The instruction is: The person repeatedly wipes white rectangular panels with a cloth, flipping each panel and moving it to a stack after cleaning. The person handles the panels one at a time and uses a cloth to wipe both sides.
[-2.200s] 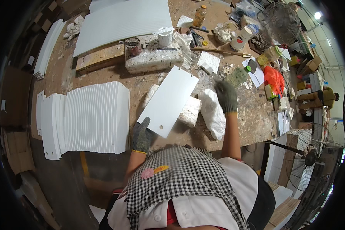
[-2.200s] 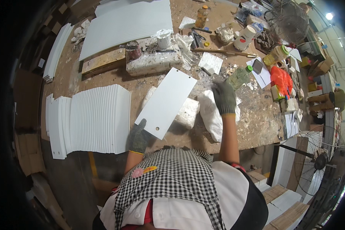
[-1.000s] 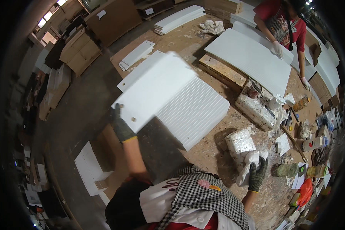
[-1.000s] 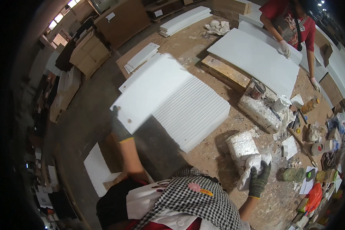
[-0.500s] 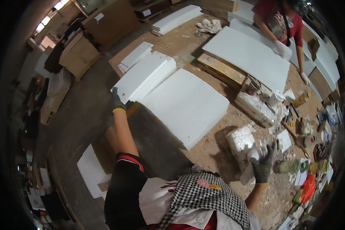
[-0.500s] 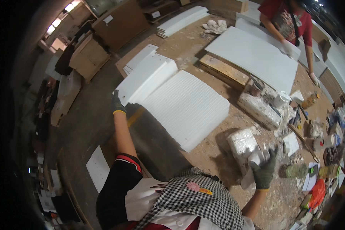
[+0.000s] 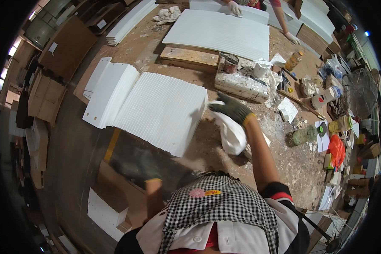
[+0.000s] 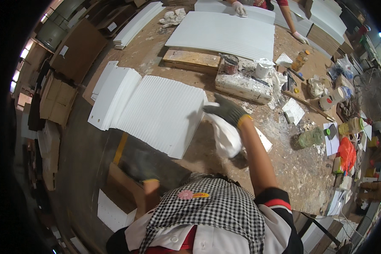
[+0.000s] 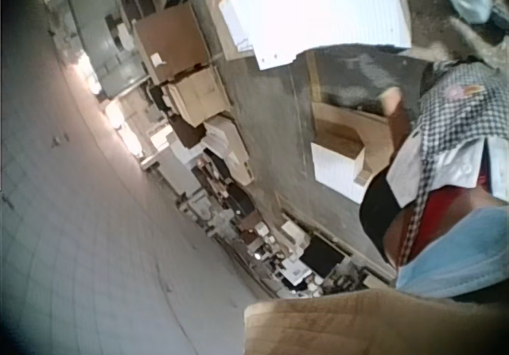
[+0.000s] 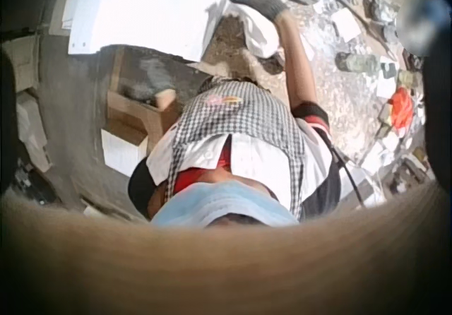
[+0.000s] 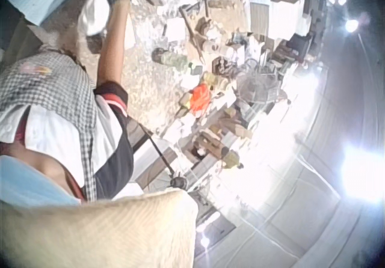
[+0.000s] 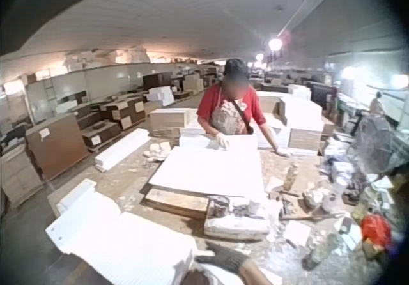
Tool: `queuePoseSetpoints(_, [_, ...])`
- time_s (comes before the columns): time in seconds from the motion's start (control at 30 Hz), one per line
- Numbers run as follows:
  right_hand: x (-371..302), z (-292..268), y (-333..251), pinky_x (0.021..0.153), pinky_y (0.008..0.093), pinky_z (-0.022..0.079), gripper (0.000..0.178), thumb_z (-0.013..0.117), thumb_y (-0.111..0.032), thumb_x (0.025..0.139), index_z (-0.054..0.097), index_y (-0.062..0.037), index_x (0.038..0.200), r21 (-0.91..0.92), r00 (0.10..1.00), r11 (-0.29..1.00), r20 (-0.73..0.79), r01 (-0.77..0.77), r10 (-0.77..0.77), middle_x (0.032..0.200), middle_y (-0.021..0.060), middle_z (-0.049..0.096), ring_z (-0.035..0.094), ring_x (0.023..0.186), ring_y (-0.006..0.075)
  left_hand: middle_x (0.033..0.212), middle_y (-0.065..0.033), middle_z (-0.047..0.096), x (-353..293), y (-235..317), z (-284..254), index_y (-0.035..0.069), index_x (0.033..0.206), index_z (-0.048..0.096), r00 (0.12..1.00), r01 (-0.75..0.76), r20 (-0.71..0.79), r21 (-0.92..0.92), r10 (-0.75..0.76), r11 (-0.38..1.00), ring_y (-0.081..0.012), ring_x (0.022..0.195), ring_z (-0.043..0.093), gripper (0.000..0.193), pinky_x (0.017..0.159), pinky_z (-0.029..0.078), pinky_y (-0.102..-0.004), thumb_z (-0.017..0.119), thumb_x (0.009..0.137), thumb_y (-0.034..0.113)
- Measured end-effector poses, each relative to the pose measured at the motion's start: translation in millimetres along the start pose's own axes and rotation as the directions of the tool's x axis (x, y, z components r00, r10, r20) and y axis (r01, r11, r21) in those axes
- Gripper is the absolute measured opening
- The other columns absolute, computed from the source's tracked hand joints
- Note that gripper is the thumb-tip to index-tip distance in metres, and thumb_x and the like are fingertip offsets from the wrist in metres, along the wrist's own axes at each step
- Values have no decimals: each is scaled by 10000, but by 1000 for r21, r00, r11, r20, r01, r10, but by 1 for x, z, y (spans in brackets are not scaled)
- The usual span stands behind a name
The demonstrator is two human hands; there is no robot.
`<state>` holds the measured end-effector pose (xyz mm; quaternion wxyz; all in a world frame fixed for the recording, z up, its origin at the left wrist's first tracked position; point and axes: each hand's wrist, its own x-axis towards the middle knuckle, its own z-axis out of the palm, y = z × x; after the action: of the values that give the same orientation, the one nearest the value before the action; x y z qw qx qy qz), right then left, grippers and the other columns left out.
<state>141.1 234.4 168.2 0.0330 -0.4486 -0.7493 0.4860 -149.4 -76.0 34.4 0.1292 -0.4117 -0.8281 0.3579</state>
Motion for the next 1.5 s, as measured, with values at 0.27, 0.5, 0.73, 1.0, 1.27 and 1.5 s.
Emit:
queuePoseSetpoints(0.27, [58, 28, 3, 1159, 422, 429, 1046, 770, -651, 834, 448, 72, 1517, 38, 993, 993, 29, 111, -112, 1521, 286, 534, 525, 1413, 383, 1224, -144, 694, -73, 53, -85, 6, 1351, 614, 989, 94, 138, -854, -48, -512, -247, 1079, 669, 438, 948, 539, -363, 696, 976, 217])
queuePoseSetpoints(0.5, [-65, -39, -32, 981, 446, 591, 675, 794, -423, 919, 561, 6, 1385, 426, 966, 897, -260, 121, -6, 1306, 245, 663, 677, 1158, 337, 1146, -175, 696, -85, -5, -155, -62, 1317, 585, 972, -175, -62, -835, -226, -522, -252, 1021, 670, 478, 921, 546, -356, 748, 967, 220])
queuePoseSetpoints(0.73, [-124, 25, -57, 1154, 590, 442, 758, 860, -511, 787, 602, -129, 1390, -440, 483, 767, -600, 467, -638, 1348, 128, 647, 593, 1303, 302, 933, -199, 766, -43, 3, -215, 21, 1237, 717, 948, -310, -319, -912, -9, -268, -309, 813, 760, 413, 743, 593, -382, 758, 982, 344])
queuePoseSetpoints(1.0, [-41, -66, 96, 790, 453, 596, 531, 632, -572, 995, 687, -74, 1171, 53, 582, 996, -813, 75, 0, 1013, 179, 747, 720, 832, 314, 1073, -213, 771, -63, 30, -220, -22, 1247, 695, 937, -333, -348, -868, -28, -367, -251, 999, 743, 412, 899, 584, -393, 758, 954, 261])
queuePoseSetpoints(1.27, [-121, -63, 25, 925, 442, 596, 617, 655, -528, 990, 569, -112, 1438, 130, 820, 990, -562, -47, 113, 1223, 170, 731, 742, 992, 327, 1208, -112, 692, -25, 92, -172, -5, 1319, 644, 827, 551, 140, -394, 544, -736, -229, 1036, 660, 346, 895, 567, -398, 682, 1001, 128])
queuePoseSetpoints(1.5, [-98, 64, 66, 1040, 495, 454, 633, 549, -683, 945, 581, -266, 1421, -271, 848, 948, -451, 168, -279, 1424, 84, 573, 536, 1286, 284, 1236, -104, 681, -32, 132, -150, 2, 1344, 624, 789, 495, -113, -465, 604, -734, -236, 1069, 662, 399, 909, 572, -395, 710, 958, 62])
